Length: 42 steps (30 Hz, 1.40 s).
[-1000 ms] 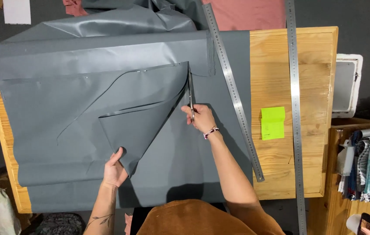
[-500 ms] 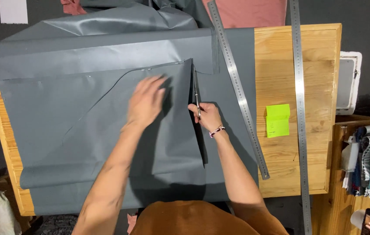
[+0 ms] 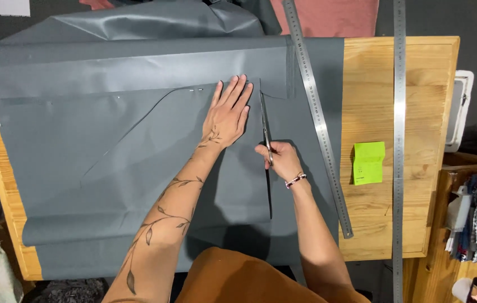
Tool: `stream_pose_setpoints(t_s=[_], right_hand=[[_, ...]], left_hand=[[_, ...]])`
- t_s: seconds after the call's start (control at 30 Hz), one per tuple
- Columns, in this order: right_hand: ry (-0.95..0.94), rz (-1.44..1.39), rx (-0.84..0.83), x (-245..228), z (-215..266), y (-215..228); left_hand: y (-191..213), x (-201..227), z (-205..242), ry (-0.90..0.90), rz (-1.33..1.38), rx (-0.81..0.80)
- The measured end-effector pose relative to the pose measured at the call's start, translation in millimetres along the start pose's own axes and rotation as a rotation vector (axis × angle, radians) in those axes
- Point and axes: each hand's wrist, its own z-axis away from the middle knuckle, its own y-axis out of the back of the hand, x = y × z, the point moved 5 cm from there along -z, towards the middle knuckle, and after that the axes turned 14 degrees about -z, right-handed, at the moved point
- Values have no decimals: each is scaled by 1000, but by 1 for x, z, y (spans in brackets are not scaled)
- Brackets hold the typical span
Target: The person uses shears to cut a large piece of gray fabric laid out on a wooden table, following a marked line. After cutting, the person removes the excess fabric piece and places a patterned fabric on top of the cut piece.
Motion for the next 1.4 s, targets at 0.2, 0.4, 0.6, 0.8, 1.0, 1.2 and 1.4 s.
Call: stream_pose_setpoints(t_s=[0.2, 0.4, 0.6, 0.8, 1.0, 1.2, 1.4], right_hand=[[45, -51, 21, 20, -13, -5], [43, -54, 62, 44, -24, -8], [57, -34, 64, 30, -23, -7], [86, -3, 104, 35, -38, -7], [83, 23, 126, 38, -40, -8], [90, 30, 142, 35, -38, -9], [78, 14, 149, 30, -32, -10]], left_hand=[[1, -1, 0, 8, 4, -3], [-1, -1, 0, 12, 13, 26], [0, -2, 0, 8, 14, 37], [-3, -2, 1, 19, 11, 34], [-4, -2, 1, 20, 6, 27], [-3, -2, 1, 16, 16, 25], [-3, -2, 1, 17, 3, 28]])
